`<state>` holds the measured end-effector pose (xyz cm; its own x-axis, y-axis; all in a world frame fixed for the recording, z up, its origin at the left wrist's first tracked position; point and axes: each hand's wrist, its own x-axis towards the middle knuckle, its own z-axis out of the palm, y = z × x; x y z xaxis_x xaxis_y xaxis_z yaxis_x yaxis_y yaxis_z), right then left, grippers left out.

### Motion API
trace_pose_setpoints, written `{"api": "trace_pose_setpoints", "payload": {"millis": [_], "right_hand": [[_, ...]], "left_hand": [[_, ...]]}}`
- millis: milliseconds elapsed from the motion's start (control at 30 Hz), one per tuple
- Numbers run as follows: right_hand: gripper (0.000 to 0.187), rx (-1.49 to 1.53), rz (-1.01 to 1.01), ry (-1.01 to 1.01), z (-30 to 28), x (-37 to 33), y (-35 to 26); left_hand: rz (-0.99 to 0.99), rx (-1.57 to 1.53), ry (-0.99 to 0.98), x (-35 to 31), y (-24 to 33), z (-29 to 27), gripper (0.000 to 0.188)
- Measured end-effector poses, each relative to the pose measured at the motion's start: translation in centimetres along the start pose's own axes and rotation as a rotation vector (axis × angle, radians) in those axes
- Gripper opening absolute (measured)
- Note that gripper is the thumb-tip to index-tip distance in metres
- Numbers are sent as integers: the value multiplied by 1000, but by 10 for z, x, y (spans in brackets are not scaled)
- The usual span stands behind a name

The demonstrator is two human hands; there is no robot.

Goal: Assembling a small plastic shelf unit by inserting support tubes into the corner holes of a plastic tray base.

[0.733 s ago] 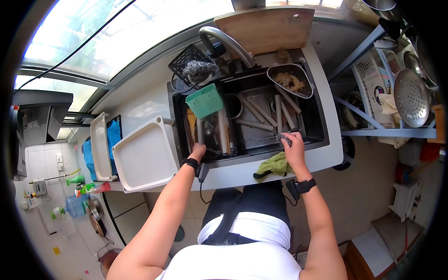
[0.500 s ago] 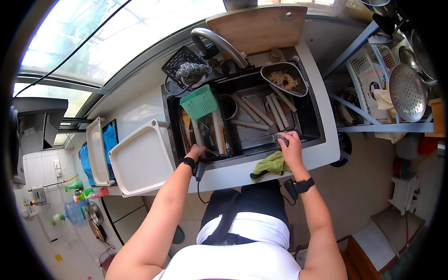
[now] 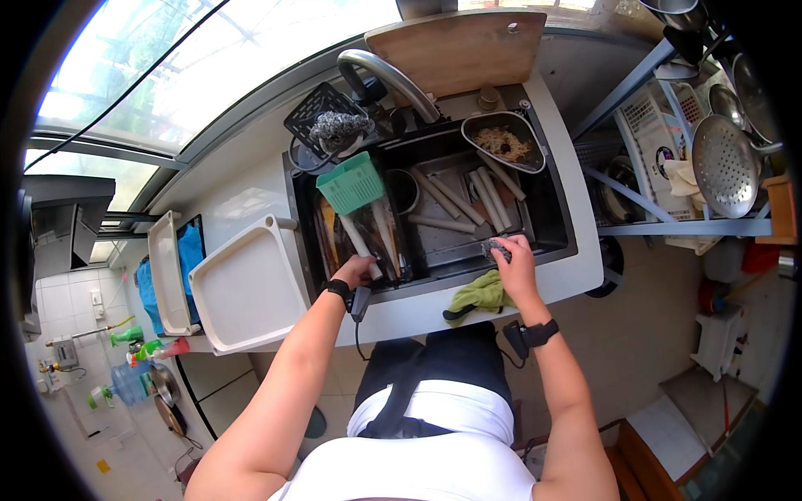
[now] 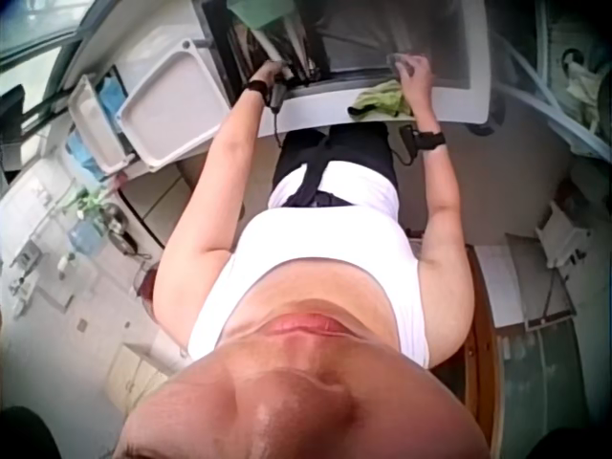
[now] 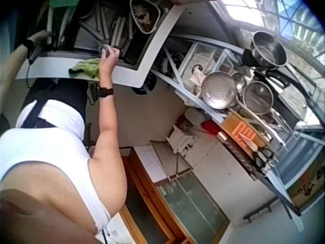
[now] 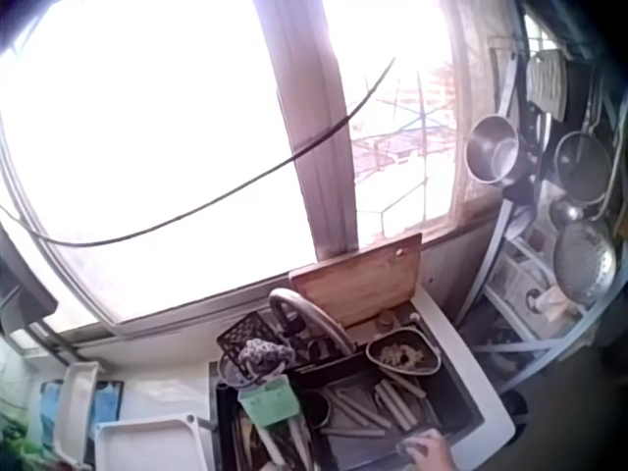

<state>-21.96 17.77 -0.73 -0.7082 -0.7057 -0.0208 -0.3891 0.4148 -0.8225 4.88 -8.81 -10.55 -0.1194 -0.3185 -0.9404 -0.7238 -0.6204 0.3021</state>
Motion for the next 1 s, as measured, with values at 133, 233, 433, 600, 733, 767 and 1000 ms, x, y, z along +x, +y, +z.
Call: {"api": "trace_pose_setpoints", "payload": {"millis": [133,233,433,600,733,767,1000], "right_hand": [[22,20,-12,9,2,2,-11],[22,42,-24,3,6,4,-15],[22,89,-30,-18,15,8,-27],[22,158,-66,-40,34,15,-44],[25,203,-150,-98,52,16,-61],[25,241,-149,-118,58,16,-69],[24,308,-179,-215,85,-8,-95]], "left_hand": [[108,3,109,-12,-9,6,30],[204,7,164,-27,-21,8,38],[464,279,382,-84,-25,-8,39],[701,427,523,-115,-24,-19,39],[709,299,268,-141,-1,7,35],[711,338,237,-146,5,16,35],[975,467,229,-145,16,72,35]]}}
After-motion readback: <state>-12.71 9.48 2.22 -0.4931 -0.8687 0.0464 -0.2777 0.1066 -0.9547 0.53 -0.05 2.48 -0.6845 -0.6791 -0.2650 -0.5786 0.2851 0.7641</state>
